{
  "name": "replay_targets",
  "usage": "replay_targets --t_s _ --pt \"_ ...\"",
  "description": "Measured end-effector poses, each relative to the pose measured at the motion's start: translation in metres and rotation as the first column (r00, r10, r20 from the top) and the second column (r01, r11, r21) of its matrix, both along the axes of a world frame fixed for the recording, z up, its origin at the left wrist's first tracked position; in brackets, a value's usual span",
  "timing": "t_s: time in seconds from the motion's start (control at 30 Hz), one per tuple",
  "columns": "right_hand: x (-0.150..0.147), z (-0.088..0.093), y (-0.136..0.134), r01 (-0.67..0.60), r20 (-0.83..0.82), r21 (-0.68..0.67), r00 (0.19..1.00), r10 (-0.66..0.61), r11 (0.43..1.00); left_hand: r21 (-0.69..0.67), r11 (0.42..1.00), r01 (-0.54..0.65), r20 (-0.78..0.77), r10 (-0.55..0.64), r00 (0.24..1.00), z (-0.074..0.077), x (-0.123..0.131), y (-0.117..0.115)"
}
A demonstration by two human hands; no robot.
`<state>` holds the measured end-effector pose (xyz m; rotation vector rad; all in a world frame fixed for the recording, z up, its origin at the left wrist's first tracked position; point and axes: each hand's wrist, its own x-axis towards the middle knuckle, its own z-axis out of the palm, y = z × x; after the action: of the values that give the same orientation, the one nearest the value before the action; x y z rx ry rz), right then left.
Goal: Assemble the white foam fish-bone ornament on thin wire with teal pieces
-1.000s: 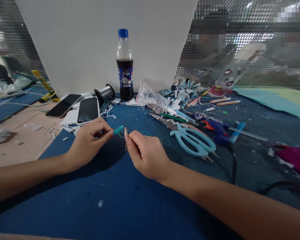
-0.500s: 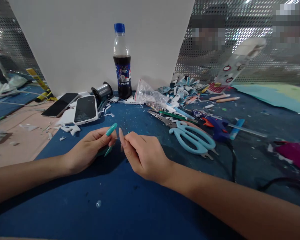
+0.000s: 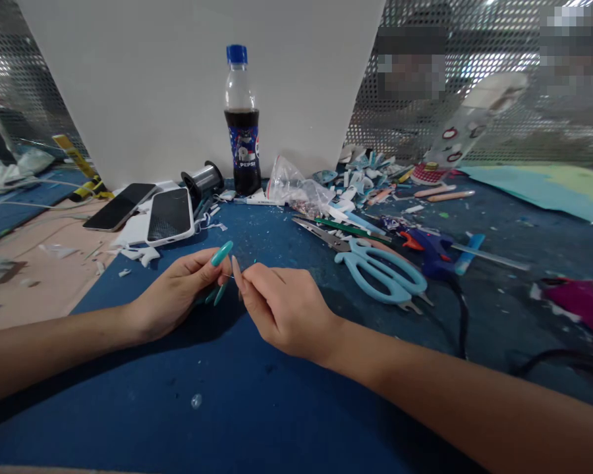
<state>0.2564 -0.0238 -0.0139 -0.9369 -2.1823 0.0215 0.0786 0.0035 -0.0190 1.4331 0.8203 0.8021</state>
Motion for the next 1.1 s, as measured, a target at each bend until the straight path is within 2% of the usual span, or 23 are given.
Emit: replay_targets --t_s 0.17,0.6,0.73,0.93,1.0,1.1 --pt "-0.0004 0.0019 0.0002 -0.014 0.011 -0.008 1.000 0.015 1.000 -0.001 1.000 0.011 0.029 -0.011 1.000 -0.0006 0.0000 -0.0004" --pt "-0.0013 0.0010 0.0024 -0.019 0.055 -0.027 0.998 0.021 0.999 0.029 1.000 0.012 -0.021 -0.012 1.000 0.0005 -0.0003 -0.0006" --pt "-0.0007 -0.0010 0.0033 -0.037 0.102 -0.063 0.994 0.043 0.997 0.016 1.000 0.009 -0.045 -0.008 0.999 0.0033 -0.0005 -0.0026" --pt "-0.0024 -0.0017 0.0046 0.007 0.174 -0.172 0.984 0.023 0.985 -0.010 1.000 0.029 -0.070 -0.029 0.997 0.0032 0.0004 -0.0022" --pt "-0.0029 -0.0011 0.0047 0.015 0.183 -0.193 0.983 0.020 0.981 0.053 0.998 0.015 -0.136 -0.008 0.991 0.0025 0.0006 -0.0027" --pt "-0.0023 -0.0003 0.0049 0.028 0.200 -0.209 0.980 0.014 0.978 0.296 0.955 -0.023 -0.262 0.104 0.959 0.0023 -0.0015 -0.0035"
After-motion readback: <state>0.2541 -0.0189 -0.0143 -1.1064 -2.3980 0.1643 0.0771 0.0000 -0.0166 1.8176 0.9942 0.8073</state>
